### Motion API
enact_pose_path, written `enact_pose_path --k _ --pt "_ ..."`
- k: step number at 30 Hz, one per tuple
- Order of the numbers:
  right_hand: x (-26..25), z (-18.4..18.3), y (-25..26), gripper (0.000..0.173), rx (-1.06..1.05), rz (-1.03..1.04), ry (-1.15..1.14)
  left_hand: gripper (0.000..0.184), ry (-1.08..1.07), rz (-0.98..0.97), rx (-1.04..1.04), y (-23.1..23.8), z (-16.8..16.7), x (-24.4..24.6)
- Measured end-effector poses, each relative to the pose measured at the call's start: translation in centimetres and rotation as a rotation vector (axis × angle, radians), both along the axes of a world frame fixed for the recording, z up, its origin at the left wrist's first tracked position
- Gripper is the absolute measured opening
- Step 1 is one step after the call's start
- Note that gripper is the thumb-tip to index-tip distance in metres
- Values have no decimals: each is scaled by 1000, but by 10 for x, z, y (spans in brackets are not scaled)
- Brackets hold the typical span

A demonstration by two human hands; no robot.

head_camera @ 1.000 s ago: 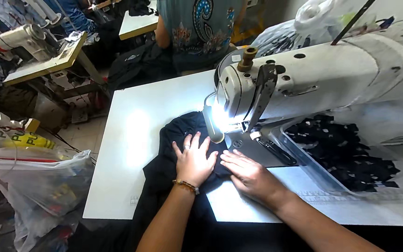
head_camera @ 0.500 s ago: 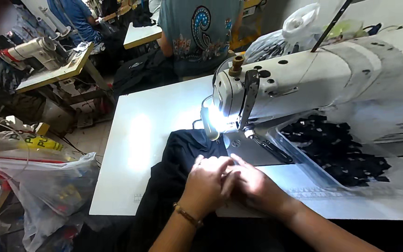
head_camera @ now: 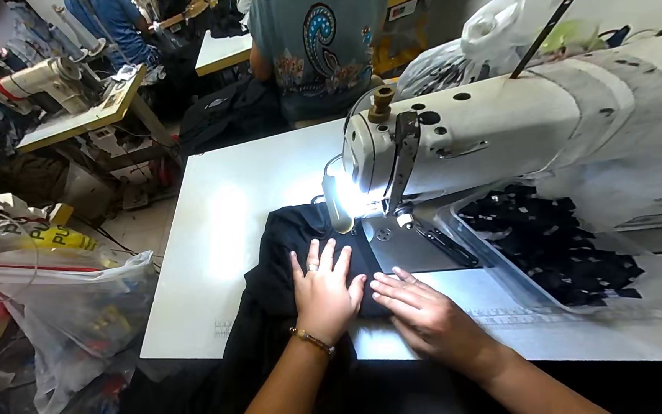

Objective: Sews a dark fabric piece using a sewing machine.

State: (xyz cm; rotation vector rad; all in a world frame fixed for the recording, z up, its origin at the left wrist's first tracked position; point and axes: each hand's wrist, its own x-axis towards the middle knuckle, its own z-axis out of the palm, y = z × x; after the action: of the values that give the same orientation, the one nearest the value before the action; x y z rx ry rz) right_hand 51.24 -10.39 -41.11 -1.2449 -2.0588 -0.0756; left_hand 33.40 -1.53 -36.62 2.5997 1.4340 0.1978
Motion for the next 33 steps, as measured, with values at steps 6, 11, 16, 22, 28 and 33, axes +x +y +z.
enact_pose_path --k 6,11,16,22,28,33 --pt "-3 1 7 33 -8 -43 -12 54 -41 -4 -8 12 1 0" --pt "-7 6 26 32 -20 -53 9 53 -16 -13 -49 28 8 2" --pt "-10 8 48 31 -19 -71 -6 50 -135 -77 -34 49 9 -6" --pt "-11 7 52 30 -18 -86 -21 29 -298 -469 244 42 10 -48" --pt "-13 13 42 25 53 4 -28 23 -342 -677 174 -4 46 -32" --pt "-1 5 -14 28 55 52 11 45 -220 -318 70 -6 14 -21"
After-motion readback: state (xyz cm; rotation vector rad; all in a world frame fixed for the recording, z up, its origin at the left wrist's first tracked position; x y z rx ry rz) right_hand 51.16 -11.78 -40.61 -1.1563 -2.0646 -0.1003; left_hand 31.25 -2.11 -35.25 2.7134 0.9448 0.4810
